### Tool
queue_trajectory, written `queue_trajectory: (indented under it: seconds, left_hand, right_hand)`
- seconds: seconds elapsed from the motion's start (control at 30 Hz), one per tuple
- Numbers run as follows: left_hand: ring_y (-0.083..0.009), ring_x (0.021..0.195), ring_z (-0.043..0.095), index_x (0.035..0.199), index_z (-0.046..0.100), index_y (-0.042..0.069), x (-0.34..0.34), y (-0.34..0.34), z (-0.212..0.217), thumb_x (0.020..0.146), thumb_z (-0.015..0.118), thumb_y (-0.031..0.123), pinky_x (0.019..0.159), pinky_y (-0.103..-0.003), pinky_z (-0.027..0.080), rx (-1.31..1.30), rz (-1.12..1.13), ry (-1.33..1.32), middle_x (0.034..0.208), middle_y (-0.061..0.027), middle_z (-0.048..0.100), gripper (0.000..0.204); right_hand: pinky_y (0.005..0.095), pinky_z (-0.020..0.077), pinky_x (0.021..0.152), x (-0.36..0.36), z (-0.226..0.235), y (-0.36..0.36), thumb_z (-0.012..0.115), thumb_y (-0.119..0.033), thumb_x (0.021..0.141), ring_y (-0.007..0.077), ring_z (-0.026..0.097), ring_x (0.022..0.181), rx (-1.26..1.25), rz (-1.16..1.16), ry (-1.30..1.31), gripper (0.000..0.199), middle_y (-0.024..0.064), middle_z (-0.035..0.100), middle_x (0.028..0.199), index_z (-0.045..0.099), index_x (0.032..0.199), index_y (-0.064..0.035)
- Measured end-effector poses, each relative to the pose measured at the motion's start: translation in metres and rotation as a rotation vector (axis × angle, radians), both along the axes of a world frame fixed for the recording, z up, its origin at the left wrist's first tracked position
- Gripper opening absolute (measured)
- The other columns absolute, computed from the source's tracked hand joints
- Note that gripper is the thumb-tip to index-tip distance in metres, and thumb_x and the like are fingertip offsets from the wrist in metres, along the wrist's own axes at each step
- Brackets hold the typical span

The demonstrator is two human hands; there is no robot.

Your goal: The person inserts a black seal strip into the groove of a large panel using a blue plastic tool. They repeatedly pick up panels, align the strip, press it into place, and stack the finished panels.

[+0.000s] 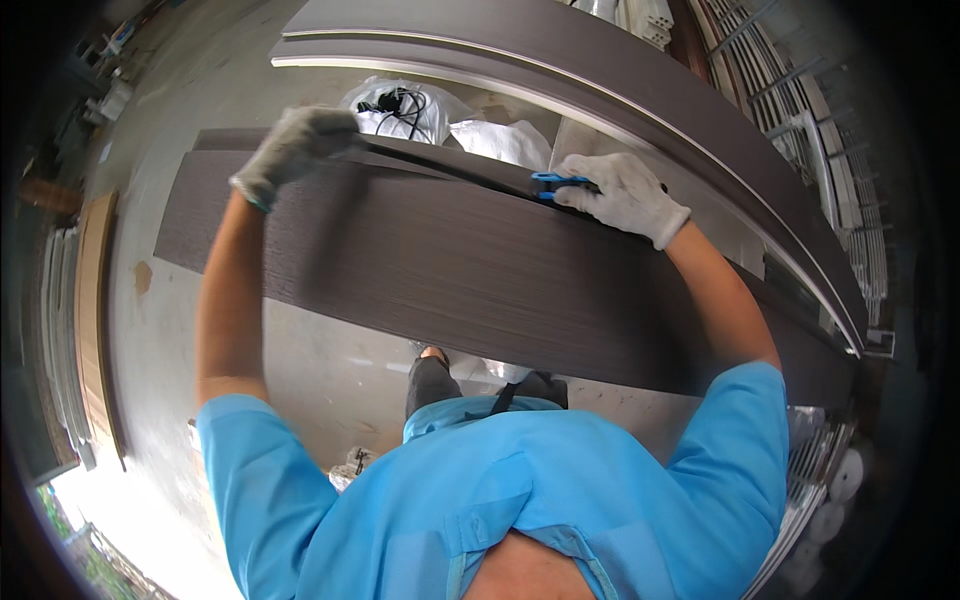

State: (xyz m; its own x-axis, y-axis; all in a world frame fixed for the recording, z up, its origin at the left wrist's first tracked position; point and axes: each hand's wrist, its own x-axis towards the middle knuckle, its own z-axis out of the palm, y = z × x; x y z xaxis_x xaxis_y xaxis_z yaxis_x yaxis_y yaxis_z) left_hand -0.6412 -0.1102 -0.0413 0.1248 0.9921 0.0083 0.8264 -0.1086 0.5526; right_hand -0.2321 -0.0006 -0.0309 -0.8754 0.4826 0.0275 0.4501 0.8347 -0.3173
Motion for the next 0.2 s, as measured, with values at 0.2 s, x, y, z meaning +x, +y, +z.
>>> queue_trajectory:
  seconds: [0.2]
  left_hand:
    - [-0.0166,0.091,0.068,0.111,0.074,0.010,-0.155,-0.013,-0.017,0.099,0.066,0.018,0.088,-0.033,0.055,-0.016,0.202,0.029,0.103,-0.0085,0.073,0.017]
  right_hand:
    - [0.0379,0.0550,0.072,0.051,0.003,-0.006,0.072,-0.030,0.091,0.0218,0.073,0.076,-0.161,-0.123,0.032,0.023,0.0072,0.076,0.085,0.072,0.109,-0.0151]
